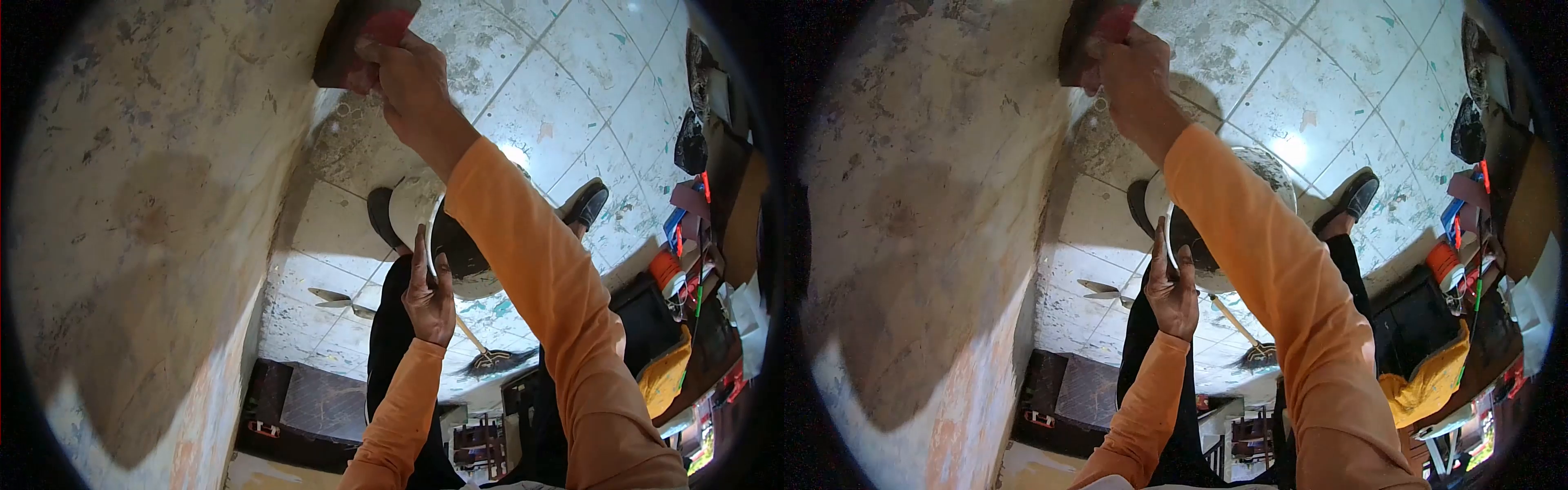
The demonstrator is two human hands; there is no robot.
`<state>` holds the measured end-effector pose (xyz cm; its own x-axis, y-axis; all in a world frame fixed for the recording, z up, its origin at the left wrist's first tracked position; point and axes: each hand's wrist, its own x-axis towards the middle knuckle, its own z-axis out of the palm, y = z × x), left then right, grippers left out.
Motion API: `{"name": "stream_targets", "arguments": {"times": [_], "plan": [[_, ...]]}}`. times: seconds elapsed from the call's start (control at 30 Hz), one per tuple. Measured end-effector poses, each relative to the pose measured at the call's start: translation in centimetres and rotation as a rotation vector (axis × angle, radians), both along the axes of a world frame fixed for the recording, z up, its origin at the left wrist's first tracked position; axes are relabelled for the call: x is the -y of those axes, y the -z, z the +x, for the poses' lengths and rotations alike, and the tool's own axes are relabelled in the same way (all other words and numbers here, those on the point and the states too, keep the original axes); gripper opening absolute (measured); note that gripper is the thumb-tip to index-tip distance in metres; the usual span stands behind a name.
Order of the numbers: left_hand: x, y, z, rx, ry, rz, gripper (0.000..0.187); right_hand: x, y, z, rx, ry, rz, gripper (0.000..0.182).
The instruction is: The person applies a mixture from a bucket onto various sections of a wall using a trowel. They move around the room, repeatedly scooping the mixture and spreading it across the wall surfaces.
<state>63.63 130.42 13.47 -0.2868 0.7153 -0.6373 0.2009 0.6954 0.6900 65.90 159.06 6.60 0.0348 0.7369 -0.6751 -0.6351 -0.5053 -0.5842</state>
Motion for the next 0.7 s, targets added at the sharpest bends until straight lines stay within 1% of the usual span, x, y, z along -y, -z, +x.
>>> {"name": "stream_targets", "arguments": {"times": [0.1,0.23,0.3,0.33,0.4,0.43,0.5,0.53,0.6,0.63,0.67,0.7], "plan": [[-0.3,-0.1,0.2,0.024,-0.026,0.045,0.055,1.4,-2.0,1.2,-0.014,0.023,-0.024,0.014],[-1.3,-0.7,0.0,-0.004,-0.005,0.002,0.056,3.2,0.8,3.7,0.041,-0.014,-0.049,0.016],[-2.4,-1.5,0.0,0.081,-0.108,-0.210,0.056,2.8,2.7,4.1,0.068,-0.010,-0.207,0.018],[-2.3,-1.3,0.0,0.080,-0.108,-0.210,0.056,2.0,3.9,3.6,0.067,-0.010,-0.207,0.018],[-1.9,-0.9,-0.1,0.033,-0.040,-0.070,0.056,0.7,5.9,1.7,0.100,0.032,-0.202,0.021],[-1.7,-0.7,-0.2,0.031,-0.038,-0.074,0.056,0.5,5.4,0.4,0.098,0.033,-0.207,0.021],[-1.3,-0.4,-0.3,0.000,-0.005,0.027,0.057,-0.7,4.0,-2.8,0.207,-0.019,-0.177,0.021],[-0.6,0.1,-0.4,-0.003,-0.002,0.024,0.057,-1.2,2.8,-4.3,0.260,-0.045,-0.163,0.021],[1.5,2.0,-0.4,0.030,-0.010,0.180,0.058,-1.5,1.2,-5.5,0.377,-0.098,-0.127,0.021],[2.8,2.5,-0.6,0.072,-0.020,0.128,0.058,0.2,0.6,-5.1,0.382,-0.097,-0.128,0.021],[2.6,2.2,-0.5,0.076,-0.015,0.127,0.058,3.0,-0.1,-4.4,0.384,-0.115,0.026,0.020],[1.9,1.4,-0.5,0.007,0.045,0.096,0.057,5.3,-0.4,-3.7,0.379,-0.134,0.181,0.018]]}}
